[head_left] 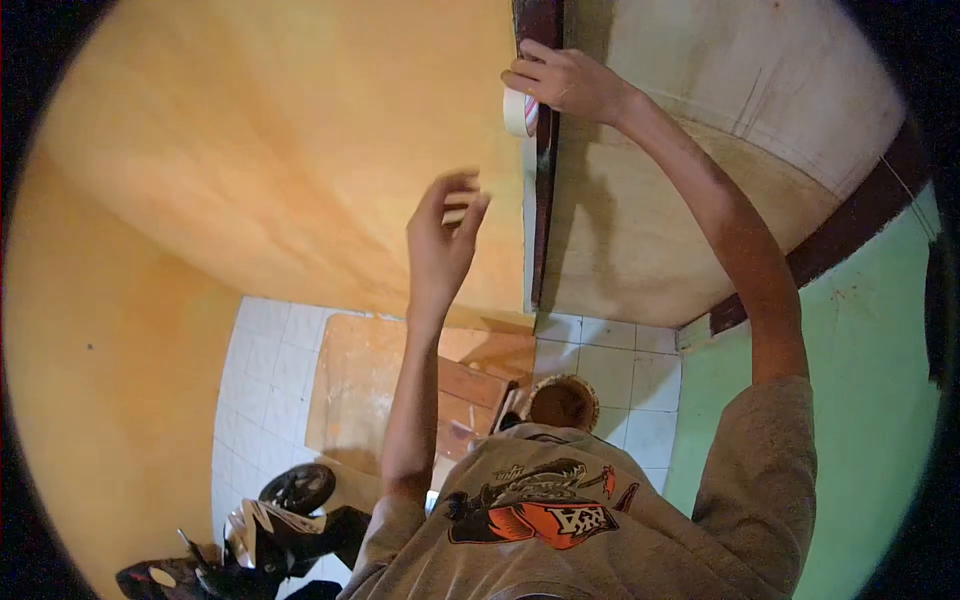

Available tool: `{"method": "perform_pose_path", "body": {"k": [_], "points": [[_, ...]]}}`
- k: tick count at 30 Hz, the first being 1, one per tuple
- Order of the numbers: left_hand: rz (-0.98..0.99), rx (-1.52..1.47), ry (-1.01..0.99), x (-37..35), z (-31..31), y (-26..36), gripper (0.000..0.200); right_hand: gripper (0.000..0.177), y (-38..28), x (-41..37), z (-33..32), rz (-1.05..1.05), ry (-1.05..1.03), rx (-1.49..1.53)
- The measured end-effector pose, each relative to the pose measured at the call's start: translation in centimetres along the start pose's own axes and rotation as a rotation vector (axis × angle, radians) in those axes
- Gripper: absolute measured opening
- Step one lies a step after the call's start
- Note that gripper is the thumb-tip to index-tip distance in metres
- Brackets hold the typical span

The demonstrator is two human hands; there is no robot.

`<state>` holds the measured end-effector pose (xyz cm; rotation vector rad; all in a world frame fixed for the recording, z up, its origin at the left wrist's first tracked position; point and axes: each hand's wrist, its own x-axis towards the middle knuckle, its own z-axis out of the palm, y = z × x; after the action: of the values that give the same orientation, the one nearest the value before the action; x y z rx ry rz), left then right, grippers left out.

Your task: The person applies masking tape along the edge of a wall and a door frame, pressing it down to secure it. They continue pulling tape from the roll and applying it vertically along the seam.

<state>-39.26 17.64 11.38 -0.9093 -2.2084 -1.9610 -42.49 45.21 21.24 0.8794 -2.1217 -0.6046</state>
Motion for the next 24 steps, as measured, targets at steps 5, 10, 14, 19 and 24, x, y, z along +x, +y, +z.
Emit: {"method": "perform_pose_path", "body": {"k": [5,10,14,19,24], "points": [[0.313,0.060,0.025,8.1,4.4,0.7,0.036,0.035,-0.2,0.2,-0.8,0.021,0.009,-0.053],[0.377,0.088,-0.075,10.7,5.3,0.0,0.026,0.037,-0.6,-0.4,-1.2,0.131,0.060,-0.078],[0.387,-0.009,-0.093,10.6,5.5,-0.5,0.021,0.035,-1.1,-0.8,-1.1,0.397,0.118,0.057],[0.381,-0.001,-0.070,10.6,5.4,-0.9,0.018,0.027,-1.2,-0.5,-0.5,0.446,0.079,0.047],[0.353,-0.109,-0.095,12.0,5.4,-1.1,0.018,0.020,-0.2,0.9,-0.9,0.452,0.115,0.009]]}}
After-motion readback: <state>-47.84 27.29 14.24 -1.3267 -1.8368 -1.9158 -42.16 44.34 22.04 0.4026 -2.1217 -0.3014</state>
